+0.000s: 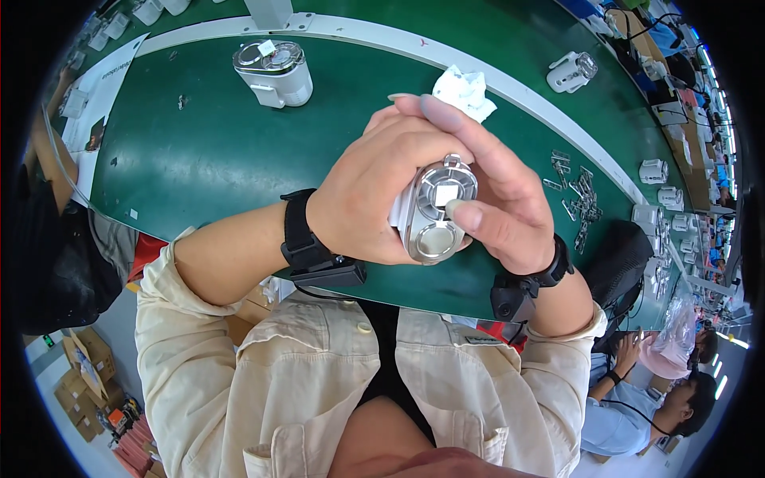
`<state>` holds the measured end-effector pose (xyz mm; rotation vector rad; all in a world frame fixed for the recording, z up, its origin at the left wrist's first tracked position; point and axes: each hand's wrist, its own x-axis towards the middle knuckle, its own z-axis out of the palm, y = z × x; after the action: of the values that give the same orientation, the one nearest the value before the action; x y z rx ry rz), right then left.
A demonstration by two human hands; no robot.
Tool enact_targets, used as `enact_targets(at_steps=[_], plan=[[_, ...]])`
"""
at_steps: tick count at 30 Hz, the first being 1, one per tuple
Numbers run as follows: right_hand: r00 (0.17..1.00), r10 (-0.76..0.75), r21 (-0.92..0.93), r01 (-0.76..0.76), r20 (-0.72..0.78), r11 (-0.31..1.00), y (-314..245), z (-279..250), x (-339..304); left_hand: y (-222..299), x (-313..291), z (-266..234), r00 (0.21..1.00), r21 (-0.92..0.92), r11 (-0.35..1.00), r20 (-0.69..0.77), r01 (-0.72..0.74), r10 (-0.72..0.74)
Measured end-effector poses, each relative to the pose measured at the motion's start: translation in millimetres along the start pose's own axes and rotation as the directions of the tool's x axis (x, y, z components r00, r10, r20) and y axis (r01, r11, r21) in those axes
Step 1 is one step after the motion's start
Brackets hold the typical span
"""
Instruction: The person picks up a white and silver device, peels a protective film off the top, and wipes the surface with a cloth. They repeat this process for several more devices on the assembly line, one at a time.
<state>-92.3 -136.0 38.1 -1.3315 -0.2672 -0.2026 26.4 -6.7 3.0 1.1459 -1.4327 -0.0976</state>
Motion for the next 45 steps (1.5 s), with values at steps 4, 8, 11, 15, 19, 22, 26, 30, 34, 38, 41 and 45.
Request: enact_targets(at_steps=[4, 8, 11, 15, 19, 22, 26, 30, 34, 38, 41, 45], plan=[[0.997, 0.027, 0.026, -0.025, -0.072, 0.999, 1, 3, -3, 1, 2, 2, 0.999, -0.014, 0.999, -0.007, 0.04, -0.04], [0.995, 0.057, 0.061, -0.051, -0.088, 0.997, -1, 2, -1, -1, 3, 2, 0.997, -0.022, 0.997, -0.007, 0.072, -0.072], [0.994, 0.055, 0.057, -0.05, -0.092, 0.997, 2, -1, -1, -2, 4, 3, 0.997, -0.004, 0.997, 0.003, 0.072, -0.072], [0.979, 0.088, -0.004, -0.09, -0.184, 0.996, 5, 3, 1, -3, 5, 2, 0.997, 0.038, 0.996, 0.018, 0.078, -0.079], [0.96, 0.124, 0.011, -0.126, -0.25, 0.992, 10, 5, -1, -4, 3, -1, 0.99, 0.044, 0.99, 0.032, 0.134, -0.135], [0.95, 0.142, 0.023, -0.141, -0.277, 0.99, 10, 5, 0, -4, 4, -1, 0.985, 0.059, 0.987, 0.07, 0.152, -0.156], [0.922, 0.184, 0.066, -0.172, -0.34, 0.983, 11, 3, 12, -5, 2, -3, 0.969, 0.087, 0.968, 0.056, 0.234, -0.239], [0.9, 0.092, -0.021, -0.111, -0.425, 0.994, 7, -44, 42, -9, 8, -4, 0.966, 0.133, 0.974, -0.206, 0.183, -0.154], [0.726, -0.055, -0.187, -0.102, -0.685, 0.977, 15, -143, 77, -9, 7, -2, 0.972, 0.081, 0.978, -0.154, 0.191, -0.177], [0.582, -0.204, -0.546, -0.506, -0.787, 0.667, 25, -222, 79, -8, 8, 3, 0.984, 0.096, 0.988, -0.142, 0.124, -0.109], [0.647, -0.553, -0.831, -0.532, -0.525, 0.165, 19, -200, 99, -4, 10, 0, 0.986, 0.094, 0.996, -0.162, -0.013, 0.029], [0.83, -0.558, -0.987, -0.109, -0.026, -0.116, 14, -109, 154, 3, 10, -6, 0.978, 0.135, 0.987, -0.174, -0.092, 0.115]])
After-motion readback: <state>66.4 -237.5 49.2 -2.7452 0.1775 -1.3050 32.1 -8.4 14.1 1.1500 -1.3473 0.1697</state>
